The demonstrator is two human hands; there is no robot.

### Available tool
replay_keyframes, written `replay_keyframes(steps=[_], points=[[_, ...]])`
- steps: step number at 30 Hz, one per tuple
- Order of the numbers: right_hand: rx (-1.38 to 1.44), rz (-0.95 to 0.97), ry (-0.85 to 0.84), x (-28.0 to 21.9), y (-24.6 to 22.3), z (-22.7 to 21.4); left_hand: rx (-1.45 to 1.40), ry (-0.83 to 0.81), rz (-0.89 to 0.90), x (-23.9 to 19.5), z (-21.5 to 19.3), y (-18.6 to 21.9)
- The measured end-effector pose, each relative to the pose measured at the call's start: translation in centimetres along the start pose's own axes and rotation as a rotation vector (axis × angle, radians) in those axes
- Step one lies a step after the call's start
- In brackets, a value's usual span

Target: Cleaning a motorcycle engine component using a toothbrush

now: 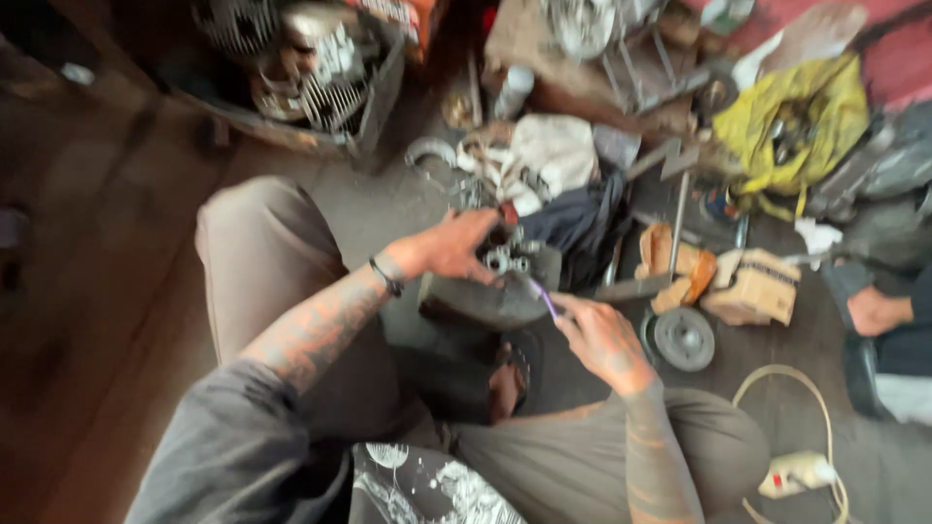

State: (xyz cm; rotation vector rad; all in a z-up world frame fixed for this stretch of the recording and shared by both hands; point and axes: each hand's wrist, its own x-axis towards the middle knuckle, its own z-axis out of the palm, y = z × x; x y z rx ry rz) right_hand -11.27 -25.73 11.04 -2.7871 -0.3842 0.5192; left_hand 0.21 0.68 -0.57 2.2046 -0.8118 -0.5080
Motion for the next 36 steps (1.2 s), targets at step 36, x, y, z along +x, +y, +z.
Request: replay_keyframes(steps=[36], points=[[0.175,-0.311,0.325,4.0,3.3,2.7,0.178,0.195,0.206,0.0,1.2,-1.6]])
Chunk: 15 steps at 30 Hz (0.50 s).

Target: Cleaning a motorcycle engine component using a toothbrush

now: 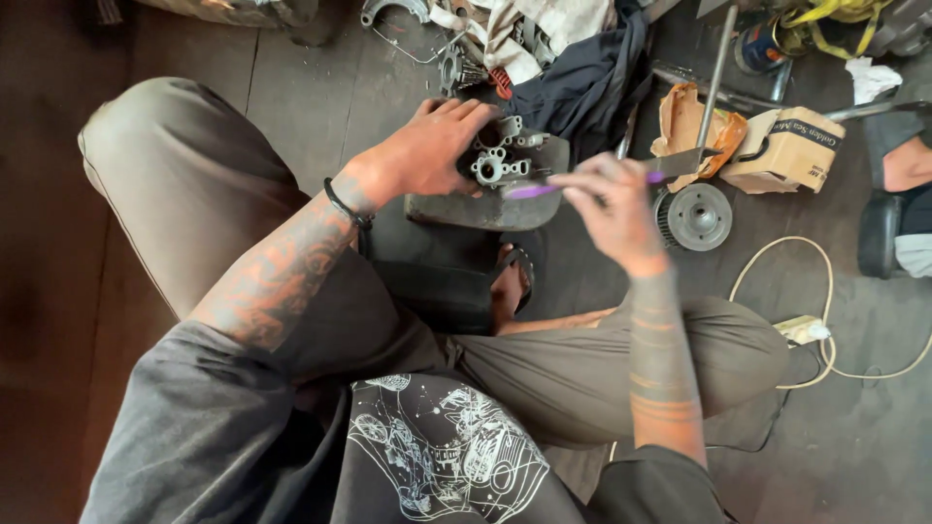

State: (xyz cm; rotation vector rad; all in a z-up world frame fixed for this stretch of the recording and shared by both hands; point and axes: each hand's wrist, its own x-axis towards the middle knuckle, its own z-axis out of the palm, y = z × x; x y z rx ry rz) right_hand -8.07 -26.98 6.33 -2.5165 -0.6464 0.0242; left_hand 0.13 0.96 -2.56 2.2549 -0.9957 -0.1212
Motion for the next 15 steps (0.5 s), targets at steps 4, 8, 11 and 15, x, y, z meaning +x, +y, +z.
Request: replay_keyframes(steps=[4,8,11,15], points=[[-0.067,0.075,0.06,-0.9,5.0,-0.9,0.011,-0.014,-0.001,0.0,0.2,-0.1],[-0.08,0.058,0.173,-0.6,3.5,-2.1,0.001,0.032,0.026,-0.1,0.0,0.1],[-0.091,-0.004,0.08,0.2,1.5,0.1,0.015,0.038,0.023,-0.1,0.3,-0.2],[-0.053,0.077,0.169,0.0,4.7,-1.0,-0.021,0.036,0.031,-0.3,-0.5,0.4]])
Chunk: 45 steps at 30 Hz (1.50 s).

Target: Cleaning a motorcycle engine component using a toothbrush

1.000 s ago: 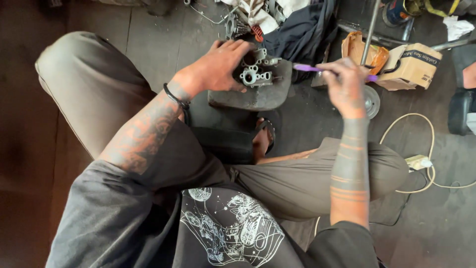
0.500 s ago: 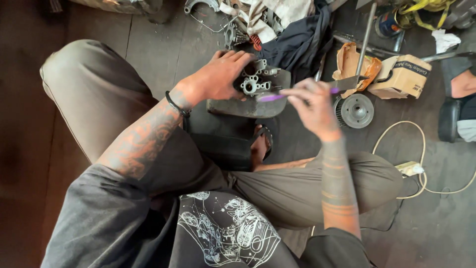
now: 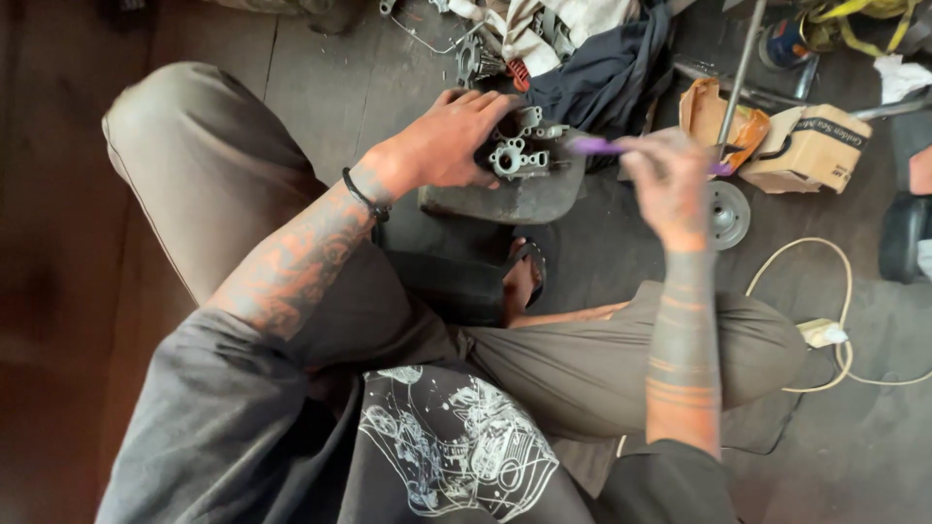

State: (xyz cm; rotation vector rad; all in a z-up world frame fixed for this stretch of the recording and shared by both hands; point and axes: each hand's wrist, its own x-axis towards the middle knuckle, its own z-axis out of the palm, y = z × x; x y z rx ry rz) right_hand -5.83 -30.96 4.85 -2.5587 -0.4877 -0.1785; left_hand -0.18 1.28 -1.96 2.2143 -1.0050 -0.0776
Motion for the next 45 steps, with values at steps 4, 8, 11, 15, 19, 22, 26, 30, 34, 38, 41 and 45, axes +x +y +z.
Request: replay_keyframes(steps=[4,8,11,15,19,22,26,30,34,38,41,45], points=[[0.127,0.06,-0.042,-0.6,-0.6,-0.3,-0.002,0.003,0.001,-0.1,0.1,-0.2],[-0.133,-0.168,-0.085,-0.3,-3.0,1.8,-0.036,-0.052,-0.013,-0.2,-0.5,-0.3],[-0.207,-0.096,-0.003,-0.7,0.0,-0.3,-0.046,-0.059,-0.023,-0.4,-1.5,-0.3],[-0.012,-0.023,0.025,-0.9,-0.4,-1.3,-0.001,-0.018,-0.073,-0.9,-2.9,-0.9],[-0.114,-0.135,-0.109,-0.7,-4.5,2.1,-0.013,0.005,-0.094,-1.3,-3.9,-0.7],[-0.218,-0.169,0.001,-0.7,-2.1,1.2,0.04,0.054,-0.079,-1.6,-3.4,-1.5],[-0.104,-0.047,-0.011,-1.0,-1.8,-0.8,0.129,0.12,-0.073,-1.7,-3.4,-1.5],[0.064,-0.064,-0.141,-1.2,-7.0,0.9,-0.047,0.076,-0.048,-1.2,-2.9,-1.4],[0.044,-0.06,-0.177,-2.2,-9.2,2.7,-0.123,0.107,-0.031,-0.3,-2.7,-1.8],[-0.054,-0.095,-0.072,-4.0,-11.0,5.5,-0.408,0.142,-0.021,0.2,-3.4,-1.1],[-0.13,-0.091,0.034,-4.5,-12.3,8.0,-0.527,0.078,-0.093,0.5,-3.1,-1.4],[-0.123,-0.031,0.115,-3.9,-13.8,10.2,-0.544,0.053,-0.156,0.8,-2.9,-1.7]])
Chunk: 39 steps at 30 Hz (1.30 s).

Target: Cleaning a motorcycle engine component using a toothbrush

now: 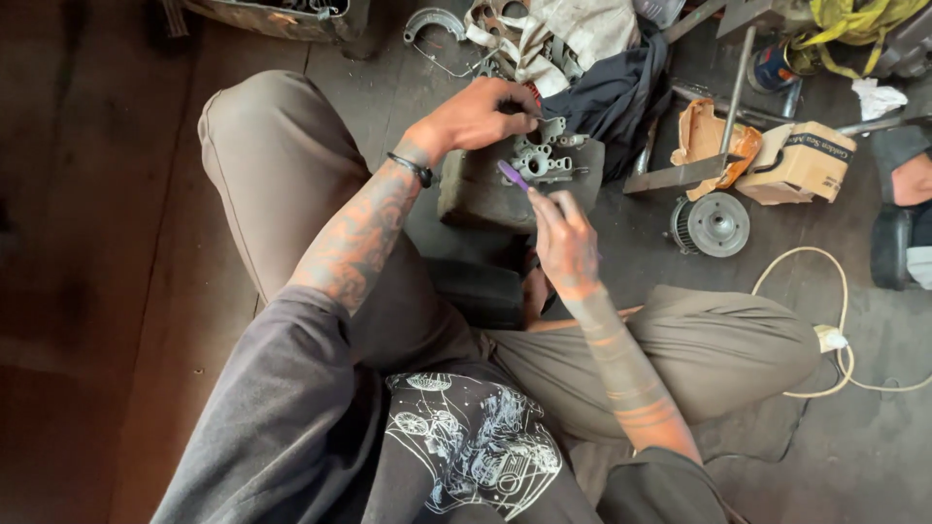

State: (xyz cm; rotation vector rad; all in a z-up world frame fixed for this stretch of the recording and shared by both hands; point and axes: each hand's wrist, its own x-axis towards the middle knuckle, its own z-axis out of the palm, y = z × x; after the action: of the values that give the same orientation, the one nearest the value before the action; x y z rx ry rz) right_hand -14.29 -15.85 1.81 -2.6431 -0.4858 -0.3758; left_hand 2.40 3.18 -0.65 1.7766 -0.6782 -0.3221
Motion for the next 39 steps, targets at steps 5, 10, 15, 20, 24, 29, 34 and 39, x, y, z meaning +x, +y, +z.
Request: replay_keyframes(steps=[5,10,15,20,24,29,34,39], points=[[0.098,0.053,-0.043,-1.8,0.6,-1.6,-0.009,-0.036,-0.003,1.0,0.1,-1.4],[0.087,0.047,-0.006,-1.5,0.0,-1.1,0.0,-0.065,-0.007,1.0,0.0,-1.6],[0.109,0.008,-0.008,-1.9,0.3,-0.4,0.032,-0.067,-0.043,1.1,0.0,-1.6],[0.097,0.019,-0.011,-1.7,1.0,-1.1,0.047,-0.076,-0.056,1.2,0.0,-1.7],[0.143,-0.023,0.005,-0.8,-0.1,0.8,0.019,-0.065,-0.021,1.1,0.2,-2.2],[0.125,-0.004,-0.016,-1.2,0.2,-1.3,0.05,-0.062,-0.066,0.5,0.0,-1.5],[0.03,-0.06,0.012,-0.5,-0.4,0.0,0.062,-0.046,-0.027,0.7,0.5,-2.2],[0.139,-0.021,-0.059,-2.0,0.8,-1.7,0.079,-0.056,0.015,0.9,0.8,-2.5]])
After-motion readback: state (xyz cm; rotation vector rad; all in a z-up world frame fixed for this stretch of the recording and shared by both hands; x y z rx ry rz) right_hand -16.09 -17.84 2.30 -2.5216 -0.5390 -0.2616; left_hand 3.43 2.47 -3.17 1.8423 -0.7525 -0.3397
